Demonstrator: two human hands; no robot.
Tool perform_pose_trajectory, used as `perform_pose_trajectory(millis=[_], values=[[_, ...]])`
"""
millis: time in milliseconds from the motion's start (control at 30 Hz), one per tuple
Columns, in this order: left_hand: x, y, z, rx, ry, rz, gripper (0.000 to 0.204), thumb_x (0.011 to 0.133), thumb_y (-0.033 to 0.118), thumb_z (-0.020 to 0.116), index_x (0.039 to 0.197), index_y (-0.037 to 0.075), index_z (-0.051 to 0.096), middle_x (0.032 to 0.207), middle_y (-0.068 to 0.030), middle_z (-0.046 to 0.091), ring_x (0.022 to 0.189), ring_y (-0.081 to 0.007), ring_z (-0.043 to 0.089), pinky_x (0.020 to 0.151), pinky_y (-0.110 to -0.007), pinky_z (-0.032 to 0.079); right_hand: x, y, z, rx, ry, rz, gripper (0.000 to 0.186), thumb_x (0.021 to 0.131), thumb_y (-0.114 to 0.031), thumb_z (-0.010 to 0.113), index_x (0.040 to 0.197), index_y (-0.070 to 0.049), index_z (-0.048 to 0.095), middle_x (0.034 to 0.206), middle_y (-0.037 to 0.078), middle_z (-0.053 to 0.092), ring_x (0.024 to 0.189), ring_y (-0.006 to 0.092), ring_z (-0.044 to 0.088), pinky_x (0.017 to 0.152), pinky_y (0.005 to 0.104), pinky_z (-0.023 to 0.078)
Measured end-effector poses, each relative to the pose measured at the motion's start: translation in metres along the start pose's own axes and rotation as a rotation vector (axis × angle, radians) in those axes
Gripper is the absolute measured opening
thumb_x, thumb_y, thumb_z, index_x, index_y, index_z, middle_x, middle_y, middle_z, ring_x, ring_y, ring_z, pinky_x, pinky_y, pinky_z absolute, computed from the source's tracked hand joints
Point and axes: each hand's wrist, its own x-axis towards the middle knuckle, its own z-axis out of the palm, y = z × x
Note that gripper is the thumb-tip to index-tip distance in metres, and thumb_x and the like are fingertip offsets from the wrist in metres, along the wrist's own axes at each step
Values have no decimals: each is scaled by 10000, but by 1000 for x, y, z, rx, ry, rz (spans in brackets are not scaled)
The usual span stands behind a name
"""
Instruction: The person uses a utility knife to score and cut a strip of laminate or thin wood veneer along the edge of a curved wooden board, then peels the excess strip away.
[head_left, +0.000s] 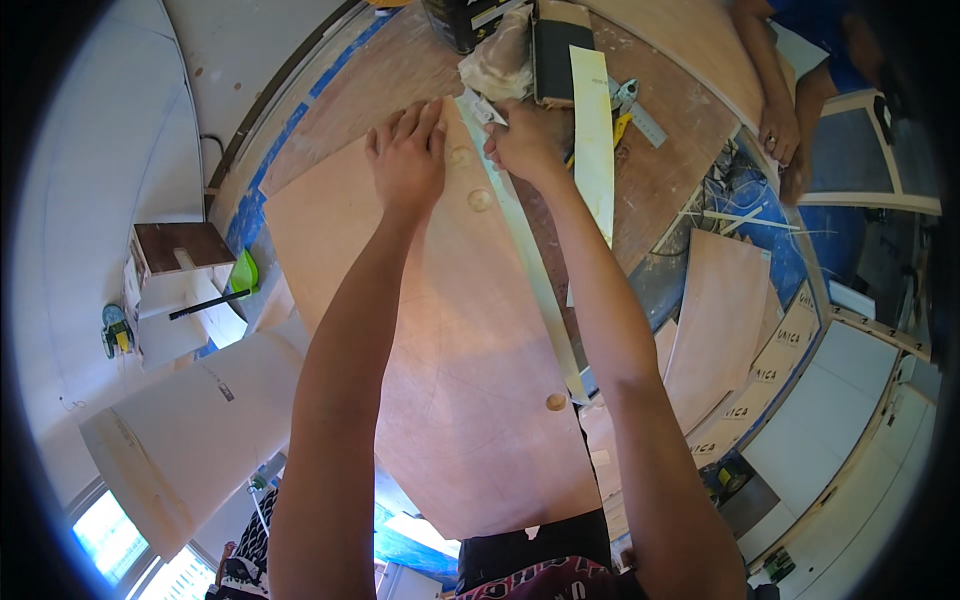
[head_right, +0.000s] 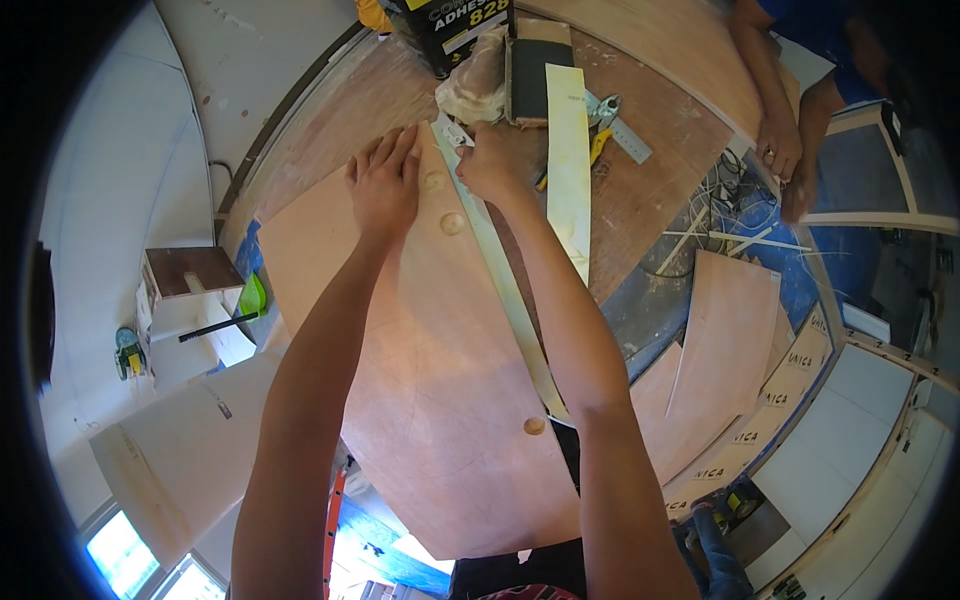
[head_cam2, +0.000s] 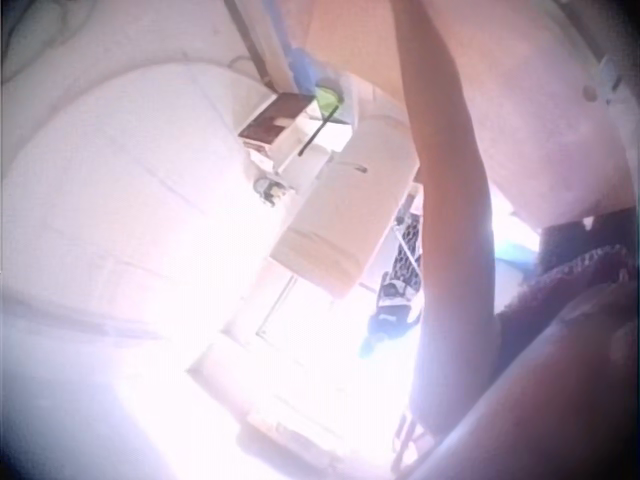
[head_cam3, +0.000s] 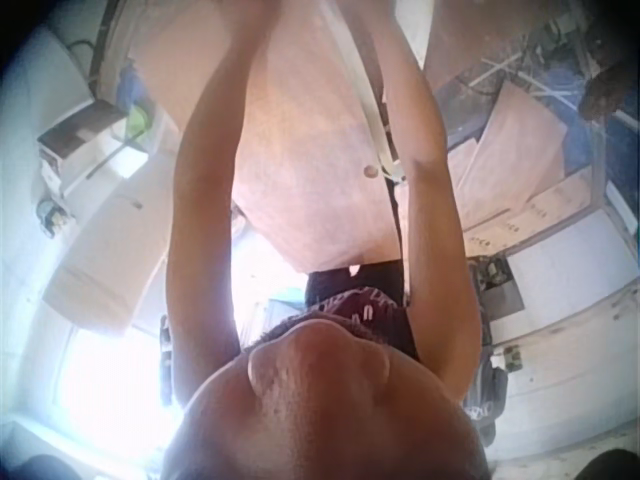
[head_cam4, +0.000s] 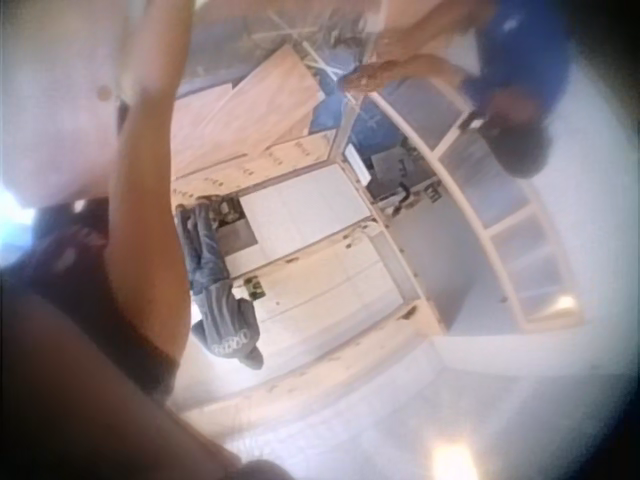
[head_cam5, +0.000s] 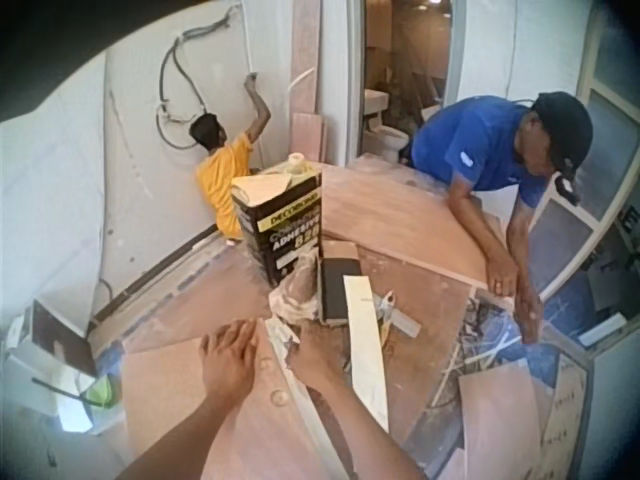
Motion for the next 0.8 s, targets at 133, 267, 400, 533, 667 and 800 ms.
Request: perform_pose_trajectory(millis=[133,267,400,533,667,800], values=[[-1,2,3,14,-18,-6,413,1100,386,513,1491,300,618,1511,48,603,1434,-231,488,1247,-565,258,-12,12,-1,-304,287,-445,284,1024,-133,616,1243,46,593,951,261,744,839,449,735,782,536,577],[-3,-6,-3,40,-19,-2,419,1109,400,493,1502,313,610,1527,50,594,1440,-234,483,1254,-558,248,-26,-15,8,-464,-1,-240,295,1018,-123,573,1225,86,586,974,293,750,942,491,736,820,557,576],[1,0,3,38,-27,6,421,1111,411,488,1502,316,609,1531,55,592,1449,-234,475,1260,-547,245,-22,-30,16,-413,26,-212,286,981,-109,587,1175,99,618,988,316,745,958,460,749,792,536,596],[2,0,4,57,-28,8,421,1111,411,489,1504,314,607,1527,61,593,1448,-234,475,1261,-542,248,-12,-38,24,-484,15,-239,267,964,-91,594,1145,100,636,974,301,752,930,420,766,775,492,618],[1,1,2,27,-37,3,414,1112,399,491,1497,310,614,1516,65,598,1439,-233,481,1262,-543,245,-13,-44,26,-560,-11,-249,236,961,-89,608,1109,90,648,959,271,762,920,400,773,780,468,628],[0,-1,-1,27,-38,-3,410,1111,384,496,1494,306,617,1515,57,597,1433,-237,484,1260,-544,246,-10,-48,27,-702,-73,-260,260,1046,-195,574,1067,36,691,1062,199,762,956,331,790,780,418,652]])
